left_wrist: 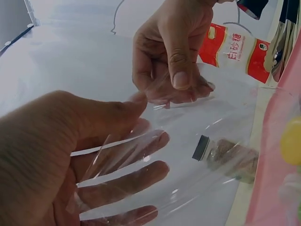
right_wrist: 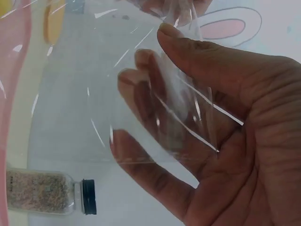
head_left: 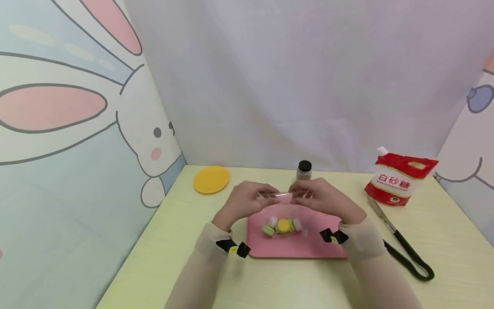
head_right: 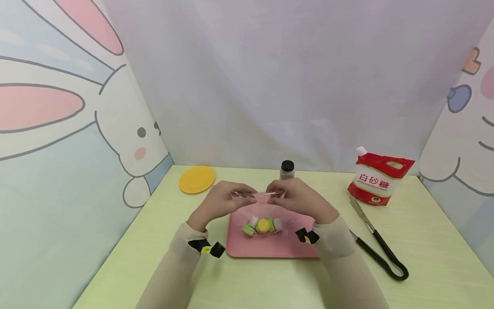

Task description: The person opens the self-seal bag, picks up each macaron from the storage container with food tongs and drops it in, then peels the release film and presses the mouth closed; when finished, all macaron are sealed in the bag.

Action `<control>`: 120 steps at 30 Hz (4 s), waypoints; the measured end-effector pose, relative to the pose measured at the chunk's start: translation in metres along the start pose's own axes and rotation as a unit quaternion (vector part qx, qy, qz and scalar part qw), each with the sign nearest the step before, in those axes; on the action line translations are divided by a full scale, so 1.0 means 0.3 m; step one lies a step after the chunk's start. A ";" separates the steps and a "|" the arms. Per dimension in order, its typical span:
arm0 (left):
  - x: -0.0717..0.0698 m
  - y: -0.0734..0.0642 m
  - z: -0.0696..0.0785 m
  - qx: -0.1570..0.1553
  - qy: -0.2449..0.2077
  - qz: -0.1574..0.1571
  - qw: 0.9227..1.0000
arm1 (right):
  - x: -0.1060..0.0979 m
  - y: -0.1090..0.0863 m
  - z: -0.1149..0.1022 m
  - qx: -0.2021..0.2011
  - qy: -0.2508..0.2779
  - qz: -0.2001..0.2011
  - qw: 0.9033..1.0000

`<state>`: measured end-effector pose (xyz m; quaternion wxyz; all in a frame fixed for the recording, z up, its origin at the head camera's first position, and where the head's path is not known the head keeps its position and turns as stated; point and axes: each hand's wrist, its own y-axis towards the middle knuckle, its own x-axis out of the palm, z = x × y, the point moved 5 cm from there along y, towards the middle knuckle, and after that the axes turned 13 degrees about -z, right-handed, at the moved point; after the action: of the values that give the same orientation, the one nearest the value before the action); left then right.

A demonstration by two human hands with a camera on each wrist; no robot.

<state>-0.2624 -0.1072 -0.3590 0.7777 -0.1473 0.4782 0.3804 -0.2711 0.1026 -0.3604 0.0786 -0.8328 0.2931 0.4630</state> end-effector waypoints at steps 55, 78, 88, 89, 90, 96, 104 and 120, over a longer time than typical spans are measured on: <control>-0.070 -0.036 -0.092 -0.052 0.048 -0.002 0.998 | -0.117 -0.093 0.032 0.099 -0.040 0.002 0.994; -0.067 -0.056 -0.120 -0.060 0.029 -0.012 0.998 | -0.090 -0.101 0.055 0.117 0.020 -0.032 0.992; -0.101 -0.074 -0.116 -0.050 0.005 0.001 0.999 | -0.100 -0.098 0.018 0.094 0.013 -0.017 0.995; -0.111 -0.080 -0.113 -0.047 0.002 0.005 0.999 | -0.101 -0.097 0.011 0.087 0.013 -0.013 0.996; -0.122 -0.087 -0.110 -0.045 -0.001 0.010 0.999 | -0.102 -0.095 0.002 0.079 0.012 -0.009 0.997; -0.227 -0.165 -0.081 -0.024 -0.019 0.056 0.998 | -0.099 -0.055 -0.086 -0.034 -0.011 0.061 0.997; -0.353 -0.339 -0.113 -0.065 -0.052 0.060 0.995 | 0.004 0.067 -0.178 -0.138 -0.014 0.146 0.980; -0.307 -0.479 -0.420 -0.226 -0.132 -0.085 0.961 | 0.250 0.338 -0.104 -0.052 0.103 0.012 0.993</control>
<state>-0.2601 -0.3192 -0.3625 0.8098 -0.3082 0.2588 0.4270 -0.2754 -0.0240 -0.3901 -0.0008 -0.8755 0.2850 0.3902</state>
